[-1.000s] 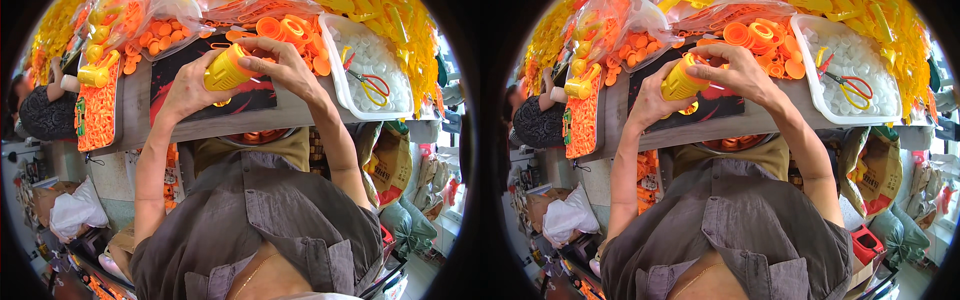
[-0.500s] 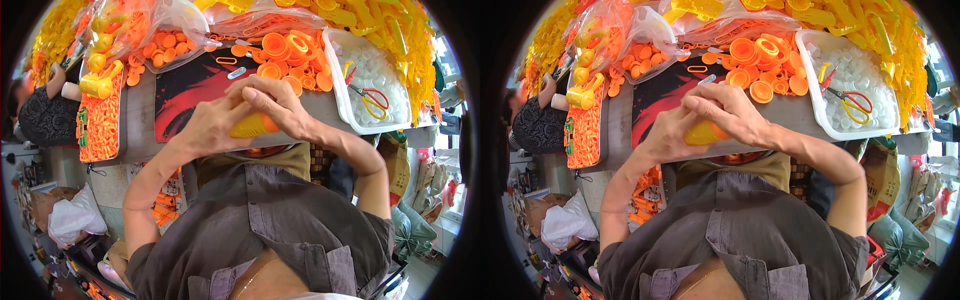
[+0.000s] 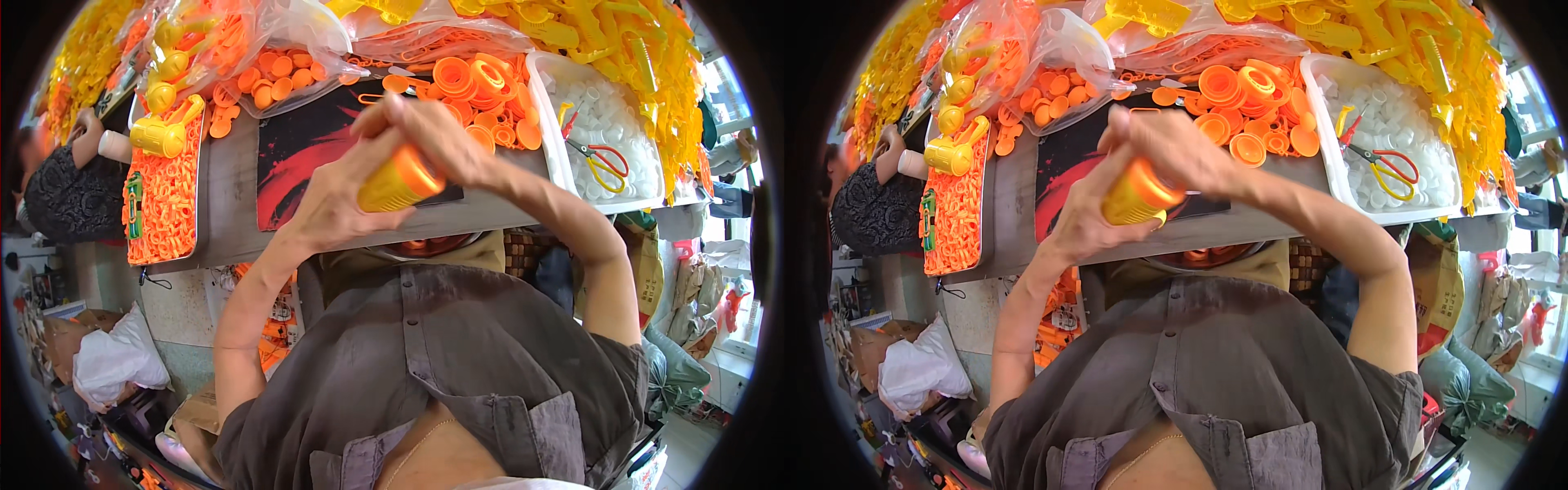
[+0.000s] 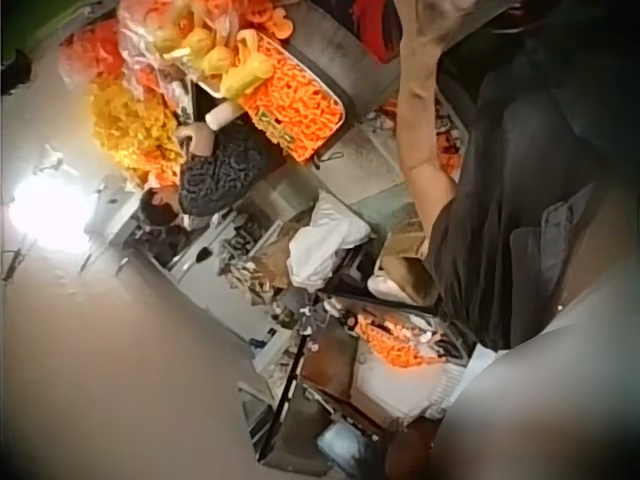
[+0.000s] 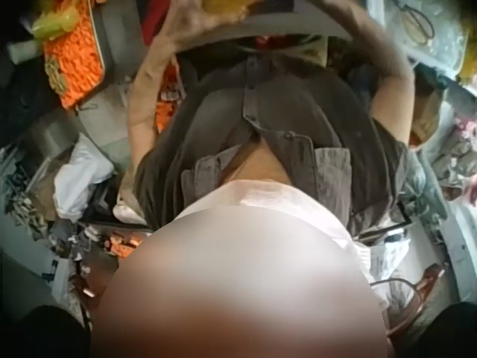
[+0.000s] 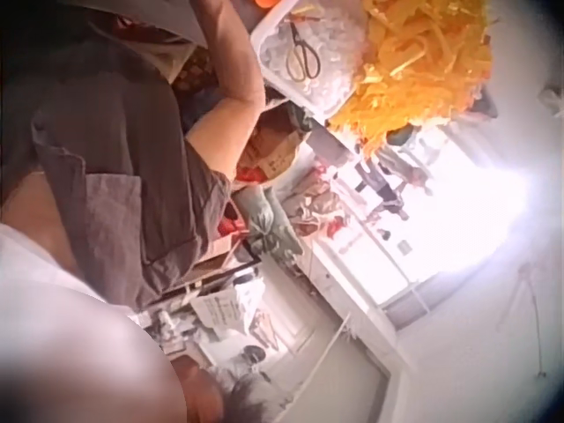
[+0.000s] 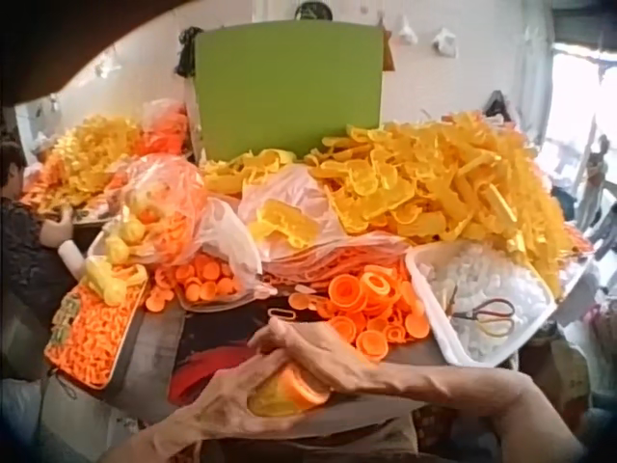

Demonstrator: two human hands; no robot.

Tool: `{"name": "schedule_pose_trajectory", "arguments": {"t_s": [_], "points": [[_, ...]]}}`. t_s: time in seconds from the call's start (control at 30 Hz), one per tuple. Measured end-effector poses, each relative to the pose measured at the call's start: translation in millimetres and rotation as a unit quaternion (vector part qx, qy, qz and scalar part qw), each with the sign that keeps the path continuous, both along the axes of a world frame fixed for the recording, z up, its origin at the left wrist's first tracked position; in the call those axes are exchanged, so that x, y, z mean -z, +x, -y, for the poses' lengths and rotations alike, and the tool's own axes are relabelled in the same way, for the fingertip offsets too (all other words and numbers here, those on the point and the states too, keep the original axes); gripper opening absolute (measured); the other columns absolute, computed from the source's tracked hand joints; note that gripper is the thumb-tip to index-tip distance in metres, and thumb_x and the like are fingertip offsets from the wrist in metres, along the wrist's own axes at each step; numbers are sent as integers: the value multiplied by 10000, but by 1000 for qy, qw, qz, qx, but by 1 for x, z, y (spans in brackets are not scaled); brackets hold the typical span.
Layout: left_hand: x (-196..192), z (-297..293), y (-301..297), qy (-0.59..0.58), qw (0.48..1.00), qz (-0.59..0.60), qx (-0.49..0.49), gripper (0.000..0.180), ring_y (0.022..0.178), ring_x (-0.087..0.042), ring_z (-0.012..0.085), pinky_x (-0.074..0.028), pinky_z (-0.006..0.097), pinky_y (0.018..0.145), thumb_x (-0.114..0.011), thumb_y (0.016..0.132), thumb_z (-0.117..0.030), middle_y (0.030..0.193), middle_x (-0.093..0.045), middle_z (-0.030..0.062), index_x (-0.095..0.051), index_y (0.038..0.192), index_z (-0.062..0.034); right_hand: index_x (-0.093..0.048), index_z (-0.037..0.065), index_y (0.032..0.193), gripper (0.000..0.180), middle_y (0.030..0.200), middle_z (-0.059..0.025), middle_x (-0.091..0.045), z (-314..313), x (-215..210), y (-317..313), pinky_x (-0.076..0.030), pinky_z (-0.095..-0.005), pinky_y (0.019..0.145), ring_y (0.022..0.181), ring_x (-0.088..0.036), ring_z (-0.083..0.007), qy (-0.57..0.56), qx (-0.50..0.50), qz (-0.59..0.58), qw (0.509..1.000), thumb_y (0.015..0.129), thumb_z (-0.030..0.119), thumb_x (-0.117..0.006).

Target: Assembling and inspecting yellow toy water guns by attaching parts and applying stickers.

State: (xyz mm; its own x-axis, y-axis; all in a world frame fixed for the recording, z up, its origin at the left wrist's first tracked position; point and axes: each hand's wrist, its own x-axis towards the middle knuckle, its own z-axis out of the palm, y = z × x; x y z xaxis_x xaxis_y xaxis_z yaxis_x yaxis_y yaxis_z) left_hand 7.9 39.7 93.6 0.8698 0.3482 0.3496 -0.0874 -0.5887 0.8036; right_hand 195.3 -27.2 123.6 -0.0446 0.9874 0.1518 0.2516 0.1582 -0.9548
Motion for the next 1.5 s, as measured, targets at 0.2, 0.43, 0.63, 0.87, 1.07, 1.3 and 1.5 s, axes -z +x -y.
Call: {"name": "schedule_pose_trajectory", "arguments": {"t_s": [0.2,0.43,0.63,0.87,1.07,1.3,1.5], "points": [[-13,-8,-38,-402,912,83,-27,696,1126,-598,194,-497,358,972,-651,921,-369,1335,-545,141,-351,1468,-58,-681,47,904,175,875,-73,-682,-71,53,86,-436,-431,820,919,-591,-300,71,163,572,801,898,189,-580],[28,8,-52,-677,687,250,83,716,1036,-578,262,-417,524,1033,-532,935,-549,1160,-583,113,-376,1426,-52,-703,113,911,136,916,-72,-693,-100,91,95,-372,-433,866,1057,-578,-275,3,158,640,752,792,165,-663],[18,-6,-28,-633,737,238,-8,668,1100,-613,364,-477,494,991,-446,972,-558,1142,-626,164,-482,1333,3,-654,89,957,199,868,-72,-667,-76,68,88,-407,-408,828,968,-593,-232,184,274,528,783,839,247,-687],[31,-7,34,-409,847,279,-196,604,1120,-559,208,-484,402,939,-394,1015,-537,1252,-496,79,-264,1434,-122,-590,43,975,162,887,-102,-703,32,21,-28,-532,-238,552,663,-657,-123,-67,108,-401,907,949,194,-642],[36,11,48,-328,888,252,-200,785,1132,-495,188,-465,340,922,-656,945,-306,1299,-404,110,-97,1466,-128,-568,59,991,130,910,-101,-696,35,41,-55,-544,-244,606,700,-661,-132,-65,170,-552,814,974,179,-613],[37,13,44,-308,888,269,-212,895,1146,-475,182,-427,353,980,-734,871,-167,1302,-398,104,-77,1476,-111,-592,13,1015,248,764,-23,-650,46,50,-41,-440,-197,548,631,-590,-69,-101,210,-195,953,960,249,-646],[23,26,44,-341,887,263,-169,787,1172,-471,175,-398,349,1023,-708,885,-150,1299,-424,91,-167,1455,-100,-531,-16,1306,450,1216,-121,-598,40,60,-28,-494,-288,870,1038,-592,-153,130,186,-109,968,929,184,-672]]}}
